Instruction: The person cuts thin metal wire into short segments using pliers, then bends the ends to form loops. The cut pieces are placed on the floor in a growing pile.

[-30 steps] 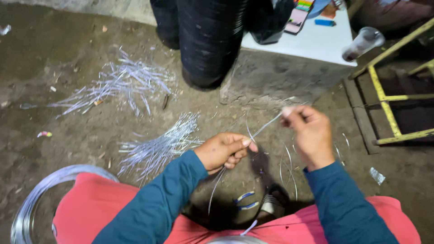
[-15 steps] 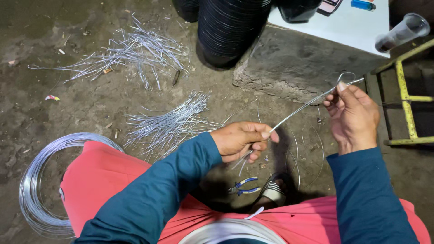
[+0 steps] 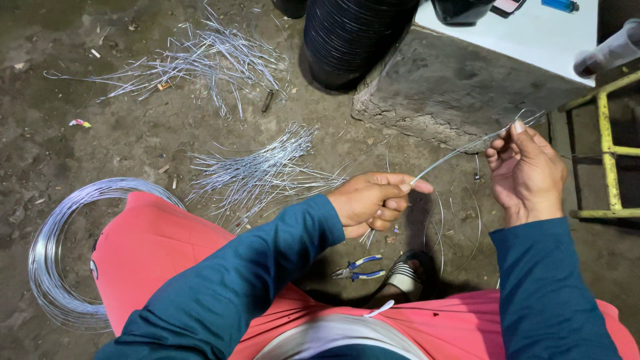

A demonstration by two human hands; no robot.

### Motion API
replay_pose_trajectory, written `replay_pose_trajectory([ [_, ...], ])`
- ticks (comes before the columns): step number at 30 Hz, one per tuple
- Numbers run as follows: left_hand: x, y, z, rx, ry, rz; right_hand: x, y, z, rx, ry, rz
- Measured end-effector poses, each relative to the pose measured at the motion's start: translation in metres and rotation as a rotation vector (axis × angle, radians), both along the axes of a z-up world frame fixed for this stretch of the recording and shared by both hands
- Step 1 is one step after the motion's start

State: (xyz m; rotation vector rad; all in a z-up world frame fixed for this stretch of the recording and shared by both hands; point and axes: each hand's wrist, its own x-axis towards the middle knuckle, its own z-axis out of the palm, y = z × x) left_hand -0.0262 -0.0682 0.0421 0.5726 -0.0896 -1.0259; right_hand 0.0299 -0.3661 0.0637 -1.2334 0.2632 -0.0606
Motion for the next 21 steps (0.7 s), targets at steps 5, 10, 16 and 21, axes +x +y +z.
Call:
replay_pose_trajectory([
  [5, -0.001, 0.001, -0.004, 0.083, -0.075, 0.009, 0.001, -0.001, -0.005, 0.006, 0.019, 0.0],
  [10, 0.0, 0.006, -0.007, 0.124, -0.114, -0.019, -0.003, -0.002, -0.003, -0.021, -0.012, -0.005],
  [16, -0.001, 0.031, 0.001, 0.168, -0.1, -0.042, -0.013, 0.001, 0.009, 0.014, -0.131, 0.067],
  [21, 0.0, 0.037, 0.007, 0.168, -0.066, -0.106, -0.021, 0.001, 0.021, 0.033, -0.187, 0.128],
])
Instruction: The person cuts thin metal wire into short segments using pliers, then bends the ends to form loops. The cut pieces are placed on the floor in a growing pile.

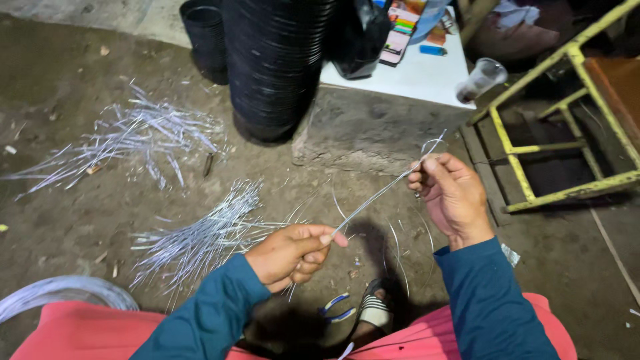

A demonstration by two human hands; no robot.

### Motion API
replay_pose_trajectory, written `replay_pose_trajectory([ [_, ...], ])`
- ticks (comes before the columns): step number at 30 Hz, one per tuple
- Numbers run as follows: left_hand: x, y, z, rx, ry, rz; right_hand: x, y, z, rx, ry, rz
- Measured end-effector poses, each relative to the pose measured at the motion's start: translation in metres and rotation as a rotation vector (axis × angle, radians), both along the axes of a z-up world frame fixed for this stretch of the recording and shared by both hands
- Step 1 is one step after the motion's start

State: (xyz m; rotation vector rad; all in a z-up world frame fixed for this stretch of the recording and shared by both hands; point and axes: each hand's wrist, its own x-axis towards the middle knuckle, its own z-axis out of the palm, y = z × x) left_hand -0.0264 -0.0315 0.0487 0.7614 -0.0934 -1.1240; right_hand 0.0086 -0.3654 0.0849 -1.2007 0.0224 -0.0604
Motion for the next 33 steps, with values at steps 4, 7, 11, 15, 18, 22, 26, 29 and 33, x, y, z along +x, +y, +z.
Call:
replay_pose_trajectory([
  [4, 0.001, -0.001, -0.001, 0.006, -0.003, -0.007, -0.004, 0.0, 0.006, -0.09, 0.029, -0.003],
  [7, 0.002, -0.001, -0.005, 0.029, -0.046, -0.005, -0.006, 0.001, 0.01, -0.169, 0.041, -0.02],
  [11, 0.007, 0.004, -0.005, 0.196, -0.37, 0.01, -0.008, 0.0, 0.018, -0.32, 0.081, -0.021],
  [15, 0.014, 0.02, 0.005, 0.477, -0.858, 0.071, -0.013, 0.002, 0.02, -0.51, 0.034, -0.018],
  [18, 0.014, 0.02, 0.015, 0.728, -1.157, 0.164, -0.016, 0.02, 0.011, -0.546, -0.032, -0.023],
  [22, 0.002, -0.002, 0.026, 0.833, -1.623, 0.541, -0.028, 0.062, -0.01, -0.588, -0.017, 0.019],
  [26, -0.007, -0.018, 0.034, 0.74, -1.458, 0.585, -0.042, 0.092, -0.019, -0.572, -0.031, 0.055],
  [29, -0.012, -0.025, 0.039, 0.832, -1.37, 0.593, -0.047, 0.099, -0.019, -0.548, -0.028, 0.077],
  [33, -0.017, -0.025, 0.043, 0.836, -1.601, 0.712, -0.051, 0.103, -0.024, -0.461, -0.007, 0.093],
])
